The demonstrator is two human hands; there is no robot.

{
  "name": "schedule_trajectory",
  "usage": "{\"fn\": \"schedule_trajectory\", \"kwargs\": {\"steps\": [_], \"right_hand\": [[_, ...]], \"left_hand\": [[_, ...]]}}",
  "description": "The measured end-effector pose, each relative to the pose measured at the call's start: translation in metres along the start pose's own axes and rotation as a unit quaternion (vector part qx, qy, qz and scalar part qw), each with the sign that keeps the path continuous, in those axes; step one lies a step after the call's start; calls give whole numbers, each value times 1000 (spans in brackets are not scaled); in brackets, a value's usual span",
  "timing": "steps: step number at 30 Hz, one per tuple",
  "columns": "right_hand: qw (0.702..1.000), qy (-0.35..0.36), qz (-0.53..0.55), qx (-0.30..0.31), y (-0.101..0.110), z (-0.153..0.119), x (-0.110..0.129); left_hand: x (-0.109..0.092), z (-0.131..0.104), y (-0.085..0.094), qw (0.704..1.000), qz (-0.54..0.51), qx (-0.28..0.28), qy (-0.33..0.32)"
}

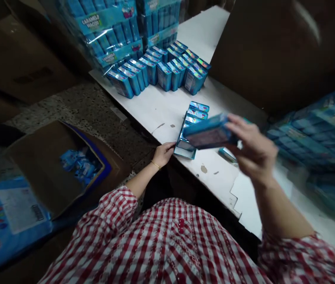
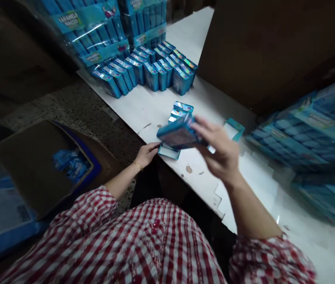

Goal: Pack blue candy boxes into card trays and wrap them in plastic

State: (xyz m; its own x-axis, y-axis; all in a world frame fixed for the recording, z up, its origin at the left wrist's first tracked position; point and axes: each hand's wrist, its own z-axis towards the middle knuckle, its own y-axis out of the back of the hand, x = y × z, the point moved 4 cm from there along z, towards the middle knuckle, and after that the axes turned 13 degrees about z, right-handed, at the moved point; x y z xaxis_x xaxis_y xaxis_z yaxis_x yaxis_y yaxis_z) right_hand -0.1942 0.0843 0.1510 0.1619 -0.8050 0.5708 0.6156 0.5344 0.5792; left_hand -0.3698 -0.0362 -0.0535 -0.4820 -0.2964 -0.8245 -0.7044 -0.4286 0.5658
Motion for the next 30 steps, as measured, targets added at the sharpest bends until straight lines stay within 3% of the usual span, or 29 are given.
{"fn": "schedule_trajectory", "kwargs": {"steps": [2,5,8,11,15,21,27,30], "right_hand": [[999,10,-22,35,-29,-29,4],[992,20,-80,95,-70,-49,-13],[979,-3,-144,145,-88,-56,-30],[964,-33,-199,175,-93,-58,-33],[946,-51,-246,207,-96,-52,-18],[939,-82,-234,240,-98,-38,-6],[970,-111,-145,163,-118,-59,-31],[981,-137,-70,122,-112,-72,-41]], "left_hand": [[0,0,-1,1000,15,-5,-2],[-4,-1,-1,999,40,-21,-11],[-7,-4,0,997,59,-35,-18],[-8,-6,1,997,76,-30,-19],[-7,-6,1,995,90,-21,-27],[-11,-8,4,993,110,-1,-32],[-20,-7,2,991,128,-6,-25],[-15,2,5,996,75,-37,-8]]}}
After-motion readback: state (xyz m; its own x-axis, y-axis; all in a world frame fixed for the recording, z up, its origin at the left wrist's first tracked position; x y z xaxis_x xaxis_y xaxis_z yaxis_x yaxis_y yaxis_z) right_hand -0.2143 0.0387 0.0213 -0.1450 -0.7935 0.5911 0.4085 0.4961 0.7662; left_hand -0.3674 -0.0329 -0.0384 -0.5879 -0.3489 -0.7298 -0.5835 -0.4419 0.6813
